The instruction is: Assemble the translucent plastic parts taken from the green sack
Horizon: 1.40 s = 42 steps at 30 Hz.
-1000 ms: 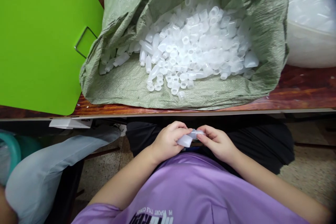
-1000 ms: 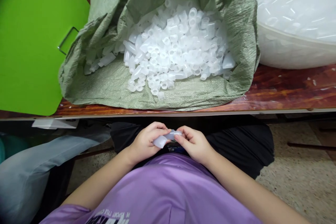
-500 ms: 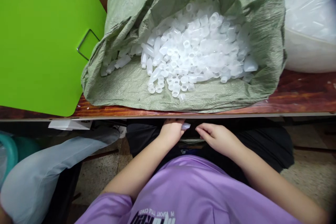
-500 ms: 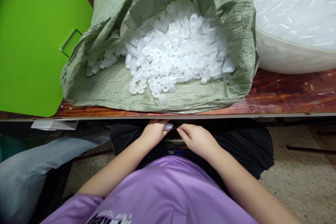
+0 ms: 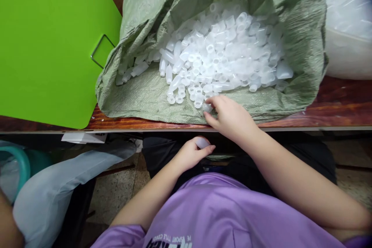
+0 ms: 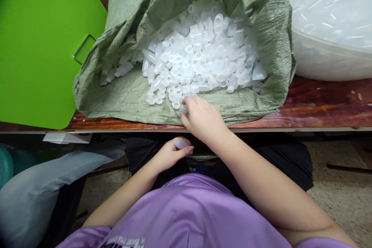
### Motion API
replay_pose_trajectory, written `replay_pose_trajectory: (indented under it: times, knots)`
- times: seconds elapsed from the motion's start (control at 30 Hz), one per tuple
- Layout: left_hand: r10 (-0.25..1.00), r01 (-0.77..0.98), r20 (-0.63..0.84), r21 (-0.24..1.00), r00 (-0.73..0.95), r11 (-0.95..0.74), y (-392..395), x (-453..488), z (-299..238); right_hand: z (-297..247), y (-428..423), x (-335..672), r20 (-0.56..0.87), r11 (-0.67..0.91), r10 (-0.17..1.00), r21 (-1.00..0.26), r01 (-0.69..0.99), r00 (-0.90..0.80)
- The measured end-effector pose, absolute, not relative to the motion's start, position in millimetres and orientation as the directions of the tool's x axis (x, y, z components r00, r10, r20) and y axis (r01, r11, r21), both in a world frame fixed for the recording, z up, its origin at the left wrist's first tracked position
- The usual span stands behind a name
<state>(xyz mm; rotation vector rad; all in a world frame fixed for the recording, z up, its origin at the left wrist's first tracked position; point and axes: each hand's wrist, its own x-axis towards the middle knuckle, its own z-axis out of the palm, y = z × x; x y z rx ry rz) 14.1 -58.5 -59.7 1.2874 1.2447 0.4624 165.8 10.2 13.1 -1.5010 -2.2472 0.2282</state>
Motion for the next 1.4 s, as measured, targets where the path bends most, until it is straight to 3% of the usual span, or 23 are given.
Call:
replay_pose_trajectory:
  times: [0.17,0.27,0.37,0.47,0.57,0.7,0.77,0.9,0.97,1.1,1.23,1.3,1.4]
  knots:
    - [0.740,-0.052,-0.504,0.810,0.446,0.584,-63,8,-54,4,-28,200,0.534,0.595,0.794,-0.587,0.548,-0.290]
    - [0.713,-0.220,-0.499,0.721,0.491,0.657,-66,13,-54,-15,-59,215,0.410,0.532,0.840,-0.753,0.388,-0.355]
    - [0.716,-0.333,-0.524,0.646,0.461,0.687,-68,24,-55,-37,-81,215,0.287,0.397,0.897,-0.856,0.332,-0.336]
    - [0.670,-0.374,-0.613,0.556,0.418,0.742,-68,34,-53,-48,-89,210,0.363,0.483,0.858,-0.811,0.330,-0.363]
    - [0.590,-0.381,-0.675,0.454,0.443,0.806,-67,36,-49,-52,-89,212,0.451,0.636,0.762,-0.655,0.407,-0.465]
    - [0.543,-0.369,-0.687,0.403,0.482,0.838,-67,34,-49,-59,-89,219,0.403,0.668,0.737,-0.556,0.494,-0.543]
    - [0.572,-0.381,-0.686,0.432,0.450,0.817,-68,34,-51,-66,-88,218,0.382,0.626,0.776,-0.571,0.532,-0.502]
    - [0.634,-0.404,-0.694,0.501,0.340,0.765,-71,36,-57,-75,-84,208,0.288,0.425,0.903,-0.713,0.558,-0.320]
    - [0.620,-0.396,-0.704,0.489,0.347,0.777,-70,34,-58,-77,-83,206,0.274,0.416,0.904,-0.735,0.535,-0.327]
    - [0.464,-0.285,-0.744,0.367,0.481,0.885,-66,27,-59,-74,-83,217,0.407,0.654,0.750,-0.570,0.497,-0.521]
    - [0.327,-0.174,-0.757,0.279,0.565,0.945,-62,23,-61,-63,-83,230,0.440,0.842,0.532,-0.370,0.393,-0.724]
    - [0.283,-0.132,-0.744,0.257,0.606,0.957,-60,22,-61,-57,-82,231,0.422,0.859,0.491,-0.379,0.344,-0.762]
    - [0.242,-0.081,-0.734,0.248,0.635,0.965,-58,22,-61,-53,-78,228,0.268,0.745,0.602,-0.526,0.409,-0.752]
